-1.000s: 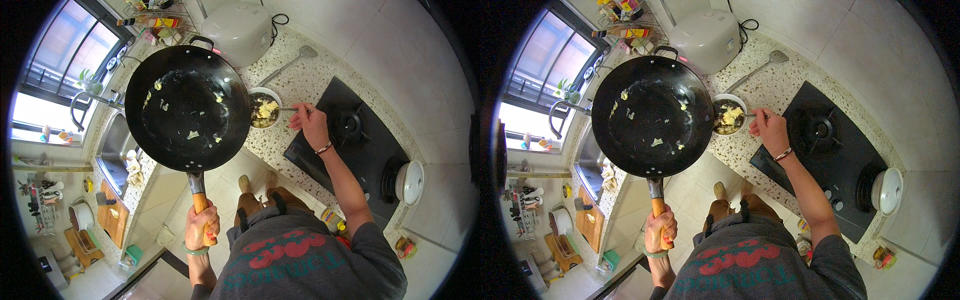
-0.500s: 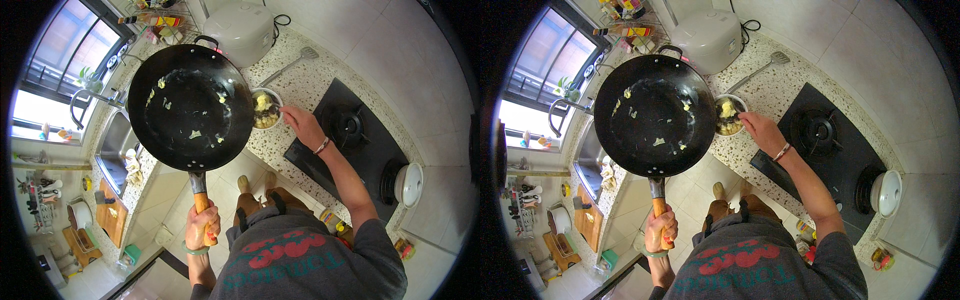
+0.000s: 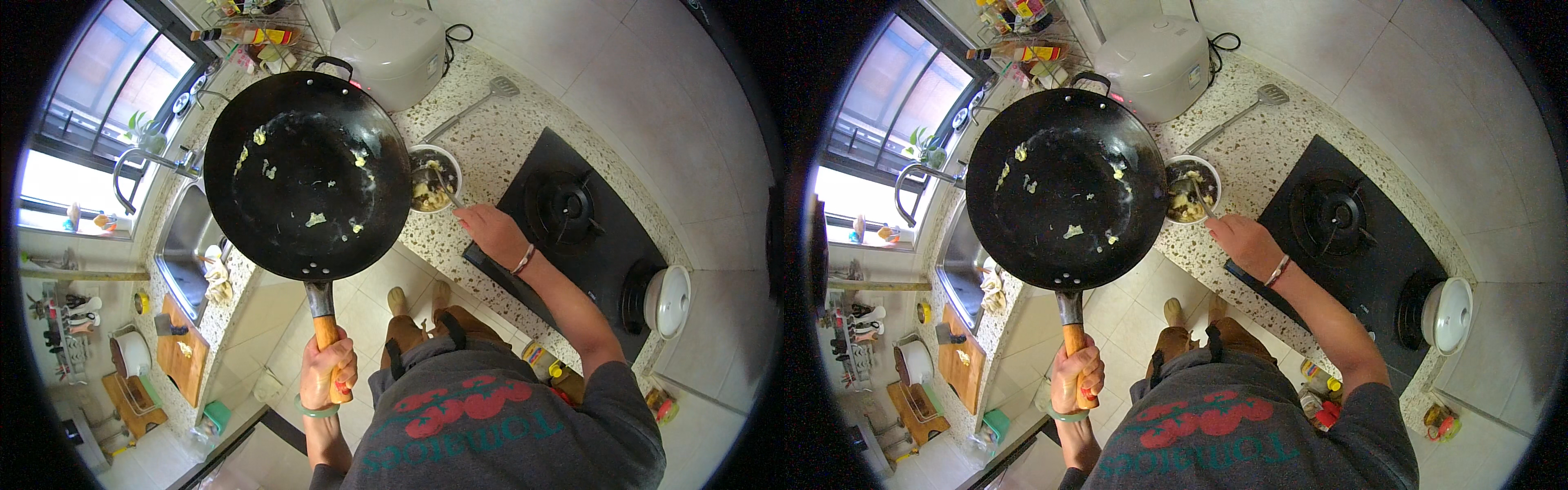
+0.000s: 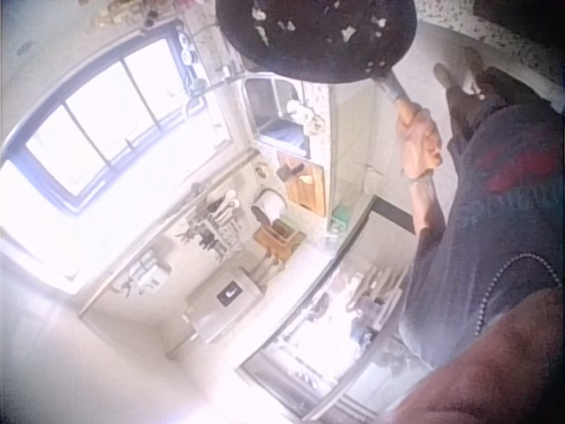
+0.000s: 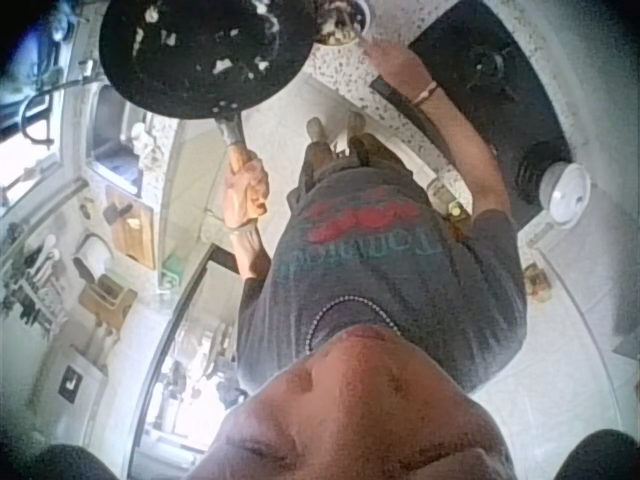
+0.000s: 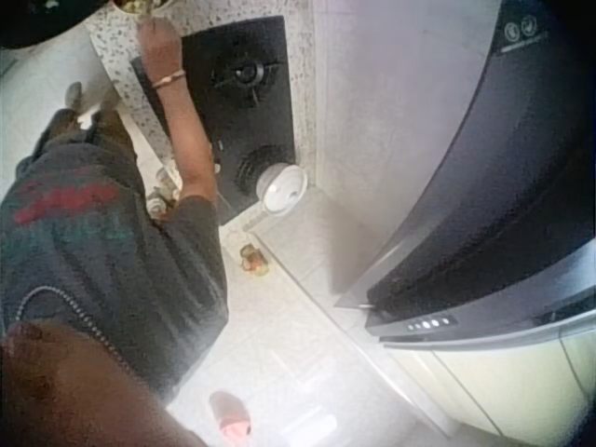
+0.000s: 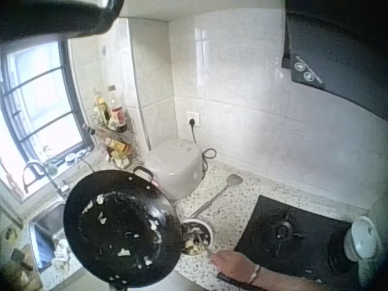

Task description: The person pours beaten eggs from a bowl into a hot wok and scrambles them with a ladle. After the eggs are cooked, the person transfers them from the wok into a bowl containing other ingredients.

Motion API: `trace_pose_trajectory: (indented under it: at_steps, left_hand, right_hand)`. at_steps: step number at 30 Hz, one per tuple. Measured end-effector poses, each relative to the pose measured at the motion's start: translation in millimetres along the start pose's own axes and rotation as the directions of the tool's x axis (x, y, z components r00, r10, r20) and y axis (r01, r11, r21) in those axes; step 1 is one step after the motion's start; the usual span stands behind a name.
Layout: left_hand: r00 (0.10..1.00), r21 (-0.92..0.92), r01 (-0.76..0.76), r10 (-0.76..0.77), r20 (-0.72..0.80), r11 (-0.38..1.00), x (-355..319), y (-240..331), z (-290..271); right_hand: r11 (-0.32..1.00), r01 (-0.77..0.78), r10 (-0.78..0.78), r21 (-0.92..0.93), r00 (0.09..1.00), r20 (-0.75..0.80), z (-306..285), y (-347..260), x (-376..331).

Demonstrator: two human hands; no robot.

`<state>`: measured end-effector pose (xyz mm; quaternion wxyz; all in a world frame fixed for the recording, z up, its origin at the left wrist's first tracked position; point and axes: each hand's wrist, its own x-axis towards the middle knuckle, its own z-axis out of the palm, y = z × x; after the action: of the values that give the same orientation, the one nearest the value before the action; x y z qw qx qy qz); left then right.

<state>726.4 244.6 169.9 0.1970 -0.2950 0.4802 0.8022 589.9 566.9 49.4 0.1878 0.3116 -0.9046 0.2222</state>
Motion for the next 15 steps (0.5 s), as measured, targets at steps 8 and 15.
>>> trace_pose_trajectory:
  at_steps: [8,15]
  left_hand:
    - [1.0,0.0,0.002,-0.002,0.007,1.0,-1,0,-2]
    - [1.0,-0.012,0.01,-0.01,0.006,1.0,-2,0,-4]
  right_hand:
    - [0.977,-0.197,0.197,0.079,0.98,0.003,21,0,1]
    - [0.276,-0.647,0.767,0.71,0.594,0.243,-1,20,19]
